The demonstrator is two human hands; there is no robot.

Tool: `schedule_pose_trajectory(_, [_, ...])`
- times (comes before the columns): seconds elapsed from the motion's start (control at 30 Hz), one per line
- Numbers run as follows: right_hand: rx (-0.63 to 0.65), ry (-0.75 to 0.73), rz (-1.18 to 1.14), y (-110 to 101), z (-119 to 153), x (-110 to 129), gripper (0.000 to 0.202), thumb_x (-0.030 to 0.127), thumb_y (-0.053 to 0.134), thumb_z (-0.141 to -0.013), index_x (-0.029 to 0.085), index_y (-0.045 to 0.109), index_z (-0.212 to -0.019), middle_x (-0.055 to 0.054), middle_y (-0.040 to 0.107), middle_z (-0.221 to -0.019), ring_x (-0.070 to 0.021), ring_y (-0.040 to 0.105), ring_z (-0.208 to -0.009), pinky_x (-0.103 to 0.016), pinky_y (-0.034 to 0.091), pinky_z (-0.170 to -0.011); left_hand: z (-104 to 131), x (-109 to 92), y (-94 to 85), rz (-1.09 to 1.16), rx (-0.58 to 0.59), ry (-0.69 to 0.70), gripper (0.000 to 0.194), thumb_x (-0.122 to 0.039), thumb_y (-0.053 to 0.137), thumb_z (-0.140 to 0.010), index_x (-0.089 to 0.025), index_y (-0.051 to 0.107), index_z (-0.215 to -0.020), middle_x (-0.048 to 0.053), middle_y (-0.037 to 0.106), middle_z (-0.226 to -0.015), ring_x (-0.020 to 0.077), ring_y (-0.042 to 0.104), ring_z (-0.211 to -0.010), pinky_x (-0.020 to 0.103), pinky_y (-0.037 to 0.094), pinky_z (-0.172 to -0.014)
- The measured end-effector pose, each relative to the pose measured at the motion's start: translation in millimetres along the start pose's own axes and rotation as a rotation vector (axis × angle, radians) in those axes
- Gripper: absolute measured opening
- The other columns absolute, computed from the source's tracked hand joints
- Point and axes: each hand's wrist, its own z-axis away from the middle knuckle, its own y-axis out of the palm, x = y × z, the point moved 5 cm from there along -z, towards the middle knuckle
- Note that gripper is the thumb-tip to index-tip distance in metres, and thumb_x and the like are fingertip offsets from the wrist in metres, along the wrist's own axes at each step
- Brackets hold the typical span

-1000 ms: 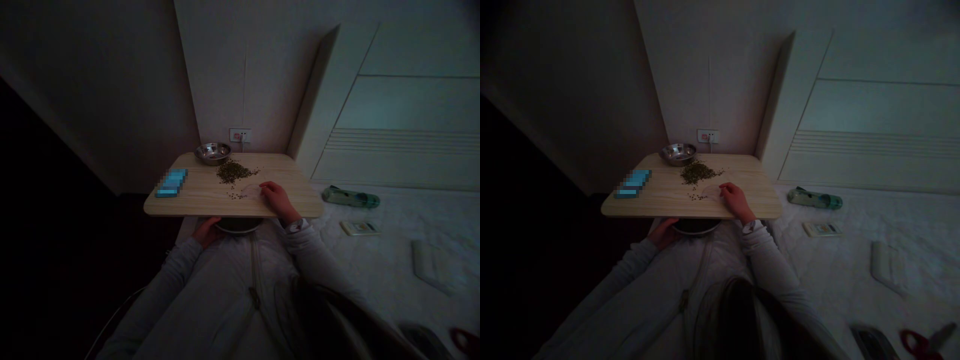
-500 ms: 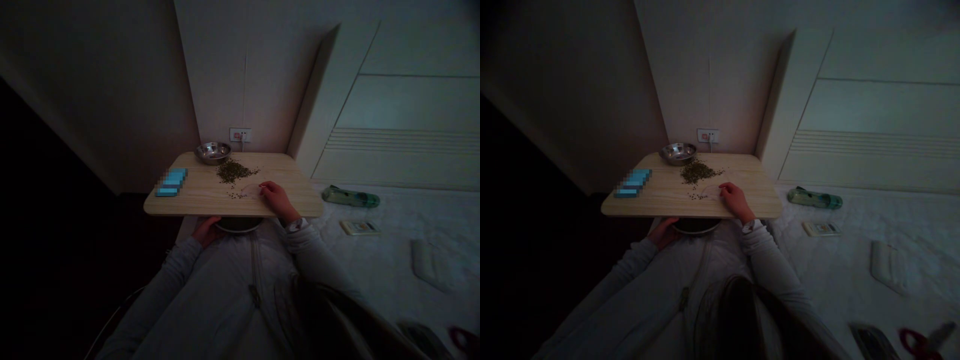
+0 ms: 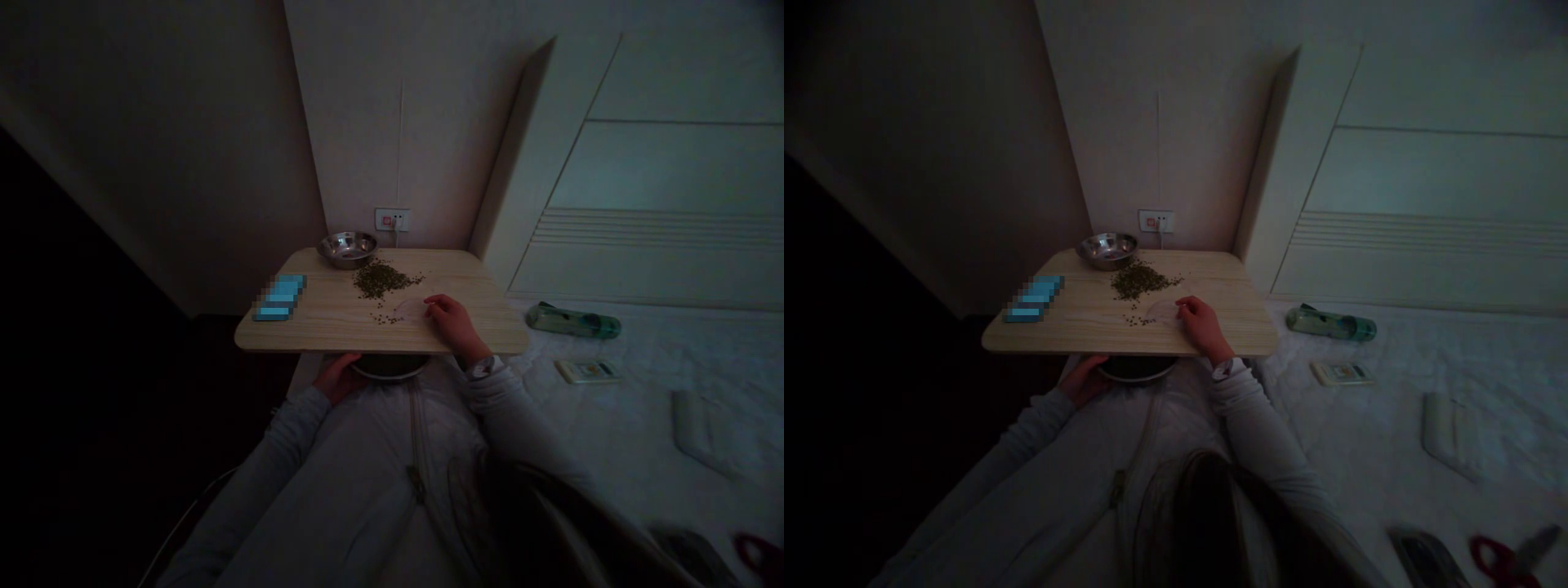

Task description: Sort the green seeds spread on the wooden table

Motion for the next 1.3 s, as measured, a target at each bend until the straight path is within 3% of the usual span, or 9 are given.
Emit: schedule_pose_trajectory(1.3, [0.018,0.014,0.003,-1.4,2.5,3.9,0.026,0.027,0.042,-0.067,0.016,0.060,-0.083,0.000,0.059,-0.065,-0.0118,0.049,-0.060,-0.025,0.038,-0.062,-4.8,1.7,-2.3,-0.014,0.037,0.013,0.011,-0.017,0.052,-0.071,-0.016,0.062,-0.075,0.003,0.065,-0.072,0.0150,0.059,-0.069,0.026,0.048,-0.057])
